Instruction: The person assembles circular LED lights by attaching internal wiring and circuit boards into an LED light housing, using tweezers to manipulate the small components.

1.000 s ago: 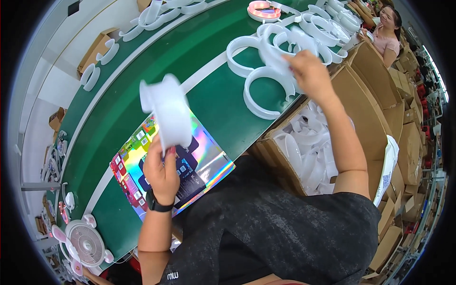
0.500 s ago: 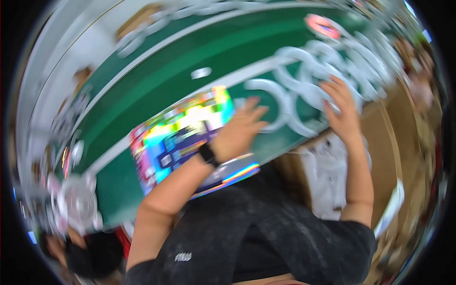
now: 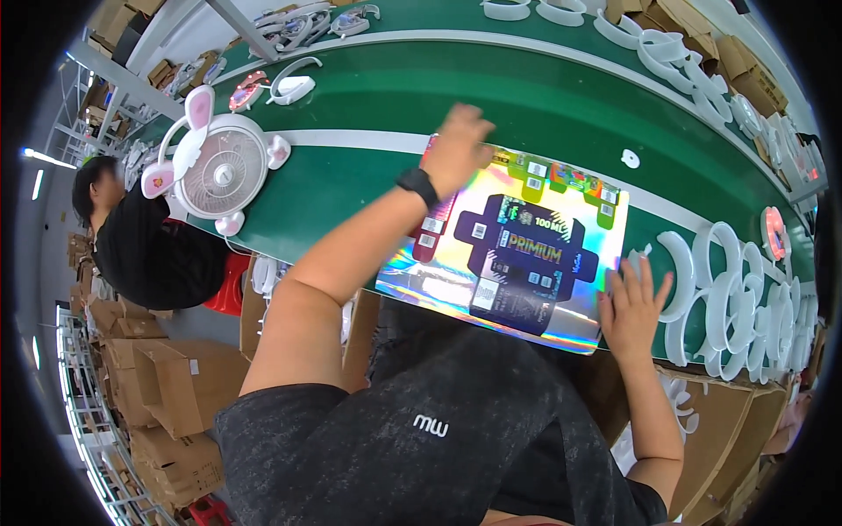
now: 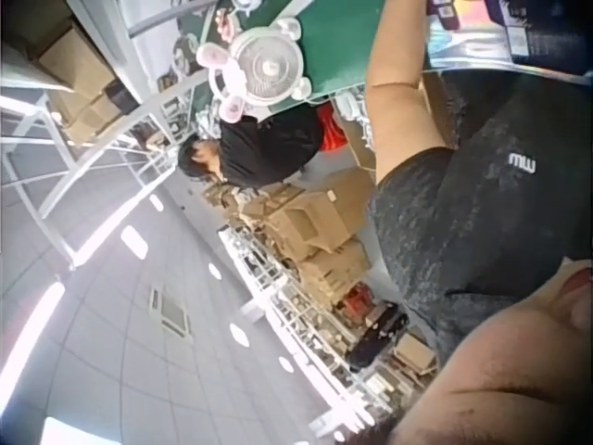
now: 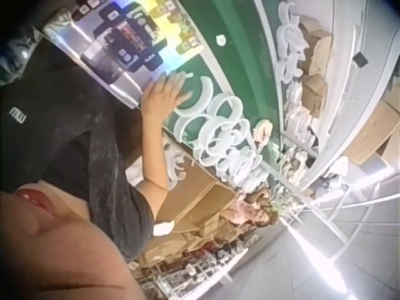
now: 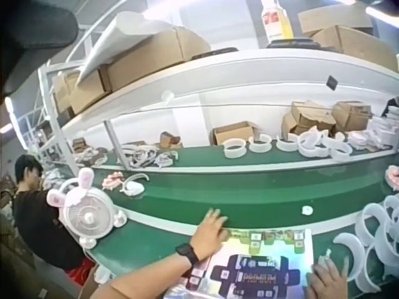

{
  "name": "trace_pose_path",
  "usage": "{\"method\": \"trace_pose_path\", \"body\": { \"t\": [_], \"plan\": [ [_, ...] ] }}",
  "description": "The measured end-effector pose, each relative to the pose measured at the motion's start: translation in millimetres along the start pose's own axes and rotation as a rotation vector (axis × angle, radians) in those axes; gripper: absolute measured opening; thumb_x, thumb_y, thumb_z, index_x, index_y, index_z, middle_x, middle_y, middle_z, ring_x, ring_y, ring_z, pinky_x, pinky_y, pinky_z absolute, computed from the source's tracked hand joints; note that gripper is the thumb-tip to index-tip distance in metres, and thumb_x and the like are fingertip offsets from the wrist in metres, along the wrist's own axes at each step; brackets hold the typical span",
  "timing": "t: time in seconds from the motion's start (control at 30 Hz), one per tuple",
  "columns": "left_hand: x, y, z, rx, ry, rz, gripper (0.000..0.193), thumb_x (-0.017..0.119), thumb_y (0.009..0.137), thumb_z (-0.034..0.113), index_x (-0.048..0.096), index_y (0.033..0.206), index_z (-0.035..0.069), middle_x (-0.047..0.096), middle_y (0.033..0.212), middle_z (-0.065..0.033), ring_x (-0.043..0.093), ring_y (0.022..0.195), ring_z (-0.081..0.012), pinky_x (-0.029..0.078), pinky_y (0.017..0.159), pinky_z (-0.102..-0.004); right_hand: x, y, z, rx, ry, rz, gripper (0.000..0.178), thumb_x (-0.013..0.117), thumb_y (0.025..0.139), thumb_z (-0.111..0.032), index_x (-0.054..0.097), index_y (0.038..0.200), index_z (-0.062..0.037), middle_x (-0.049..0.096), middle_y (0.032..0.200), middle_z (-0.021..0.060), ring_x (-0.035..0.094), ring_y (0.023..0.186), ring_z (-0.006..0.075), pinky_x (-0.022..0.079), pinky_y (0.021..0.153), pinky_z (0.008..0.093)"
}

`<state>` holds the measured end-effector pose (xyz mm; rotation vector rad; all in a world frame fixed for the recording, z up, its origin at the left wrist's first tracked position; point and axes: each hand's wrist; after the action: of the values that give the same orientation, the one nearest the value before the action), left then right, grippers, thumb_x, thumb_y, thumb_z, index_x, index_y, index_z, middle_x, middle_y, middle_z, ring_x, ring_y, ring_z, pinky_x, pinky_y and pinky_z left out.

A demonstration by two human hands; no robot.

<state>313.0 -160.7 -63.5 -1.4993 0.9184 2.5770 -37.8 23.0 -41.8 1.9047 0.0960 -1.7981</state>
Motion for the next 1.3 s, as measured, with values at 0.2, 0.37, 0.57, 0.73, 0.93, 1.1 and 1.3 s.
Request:
{"method": "trace_pose_path", "body": {
  "t": [0.2,0.37,0.57,0.73,0.93,1.1,1.3],
  "plan": [
    [-59,-7,-201,-0.598,0.477,0.103,0.056,0.065,0.087,0.037,0.051,0.130,0.005,0.039,0.145,-0.0220,0.033,0.137,-0.0391,0.037,0.108,-0.0483,6,-1,-18,0.057,-0.034,-0.005,0.040,0.063,0.083,-0.019,0.059,0.120,-0.0064,0.041,0.147,0.0152,0.027,0.142,0.0383,0.006,0.112,0.0637],
    [-107,-3,-296,-0.924,0.602,-0.017,0.060,0.061,0.087,0.034,0.040,0.143,0.024,0.027,0.152,-0.0166,0.027,0.141,-0.0369,0.035,0.107,-0.0548,21,1,-23,-0.022,0.217,-0.127,0.043,0.066,0.080,-0.021,0.058,0.119,-0.0051,0.040,0.146,0.0199,0.028,0.139,0.0450,0.015,0.111,0.0629],
    [-130,11,-343,-1.022,0.723,-0.130,0.050,0.062,0.089,0.033,0.048,0.136,0.030,0.030,0.151,-0.0133,0.021,0.144,-0.0346,0.033,0.105,-0.0601,25,-1,-17,-0.040,0.186,-0.084,0.040,0.067,0.078,-0.019,0.059,0.115,-0.0043,0.040,0.145,0.0213,0.028,0.138,0.0462,0.023,0.110,0.0614],
    [-108,28,-332,-0.837,0.872,-0.176,0.038,0.060,0.091,0.033,0.058,0.127,0.021,0.041,0.145,-0.0118,0.021,0.143,-0.0352,0.032,0.105,-0.0619,23,2,-18,-0.004,0.210,-0.133,0.038,0.067,0.078,-0.018,0.059,0.112,-0.0039,0.040,0.144,0.0215,0.029,0.137,0.0462,0.023,0.110,0.0618],
    [-46,65,-262,-0.350,0.650,-0.040,0.036,0.062,0.088,0.036,0.070,0.096,0.002,0.052,0.130,-0.0301,0.045,0.126,-0.0434,0.040,0.103,-0.0475,10,25,-28,-0.030,0.287,-0.149,0.035,0.067,0.077,-0.012,0.061,0.110,-0.0052,0.041,0.144,0.0196,0.029,0.138,0.0462,0.021,0.110,0.0622],
    [8,96,-114,-0.123,0.141,-0.043,0.047,0.061,0.089,0.041,0.066,0.116,0.003,0.039,0.143,-0.0299,0.048,0.125,-0.0430,0.040,0.105,-0.0433,4,108,-45,-0.184,0.375,0.006,0.036,0.068,0.077,-0.009,0.061,0.112,-0.0067,0.045,0.141,0.0168,0.033,0.136,0.0434,0.027,0.109,0.0586],
    [19,99,-32,0.168,-0.237,-0.048,0.033,0.062,0.088,0.027,0.064,0.115,0.008,0.052,0.135,-0.0174,0.050,0.124,-0.0346,0.042,0.102,-0.0403,66,207,-52,-0.168,0.434,0.115,0.046,0.067,0.079,-0.011,0.056,0.123,-0.0069,0.047,0.138,0.0170,0.036,0.136,0.0375,0.030,0.111,0.0493]
  ]
}}
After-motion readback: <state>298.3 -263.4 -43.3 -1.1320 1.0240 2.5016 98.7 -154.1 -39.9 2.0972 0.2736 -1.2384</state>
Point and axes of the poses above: each hand's wrist, its own y-axis towards the middle knuckle, its own x-axis out of the palm, z = x × y
